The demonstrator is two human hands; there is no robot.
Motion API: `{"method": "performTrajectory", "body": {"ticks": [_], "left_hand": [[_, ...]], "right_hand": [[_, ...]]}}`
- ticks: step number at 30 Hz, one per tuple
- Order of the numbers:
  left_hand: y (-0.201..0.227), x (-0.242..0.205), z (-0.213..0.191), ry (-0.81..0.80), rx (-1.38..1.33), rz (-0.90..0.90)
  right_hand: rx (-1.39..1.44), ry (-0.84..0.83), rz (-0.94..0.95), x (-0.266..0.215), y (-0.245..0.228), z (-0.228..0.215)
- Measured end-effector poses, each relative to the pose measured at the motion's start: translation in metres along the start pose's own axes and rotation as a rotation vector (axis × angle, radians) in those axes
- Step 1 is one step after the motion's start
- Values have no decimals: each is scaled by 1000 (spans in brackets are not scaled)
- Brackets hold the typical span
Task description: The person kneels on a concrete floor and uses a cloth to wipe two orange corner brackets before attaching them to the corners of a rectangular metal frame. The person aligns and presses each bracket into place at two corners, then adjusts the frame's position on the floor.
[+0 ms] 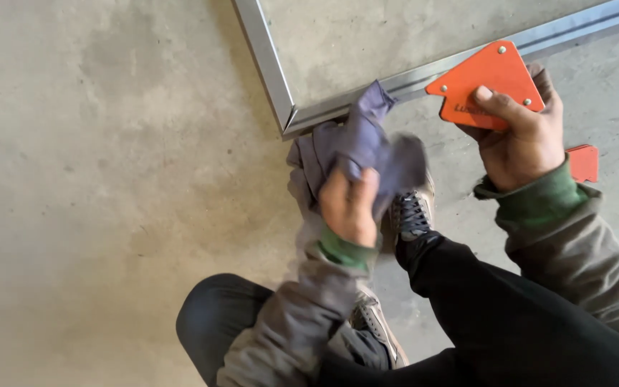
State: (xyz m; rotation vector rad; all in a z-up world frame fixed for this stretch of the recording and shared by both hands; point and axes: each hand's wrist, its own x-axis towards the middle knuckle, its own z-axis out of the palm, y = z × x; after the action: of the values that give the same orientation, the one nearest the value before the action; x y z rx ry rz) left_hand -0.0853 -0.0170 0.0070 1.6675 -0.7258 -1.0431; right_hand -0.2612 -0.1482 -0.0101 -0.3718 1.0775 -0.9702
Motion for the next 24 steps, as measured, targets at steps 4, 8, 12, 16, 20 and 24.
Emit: {"method": "performTrajectory", "body": {"ticks": [4,8,12,16,20,24], "left_hand": [[-11,23,-6,1,-248,164],[2,12,17,-139,-105,165],[12,1,46,-32,-146,205],[16,-4,49,74,-161,165],[16,-8,40,85,-110,172],[18,-1,30,118,-72,163]], "right_hand": [[-47,-86,25,-18,2,11],[41,-73,8,-28,16,29],[-175,-117,-170,-31,33,40],[-367,-186,-346,-34,40,43],[-377,-168,-343,-39,36,46],[-393,-177,-356,-38,34,48]]}}
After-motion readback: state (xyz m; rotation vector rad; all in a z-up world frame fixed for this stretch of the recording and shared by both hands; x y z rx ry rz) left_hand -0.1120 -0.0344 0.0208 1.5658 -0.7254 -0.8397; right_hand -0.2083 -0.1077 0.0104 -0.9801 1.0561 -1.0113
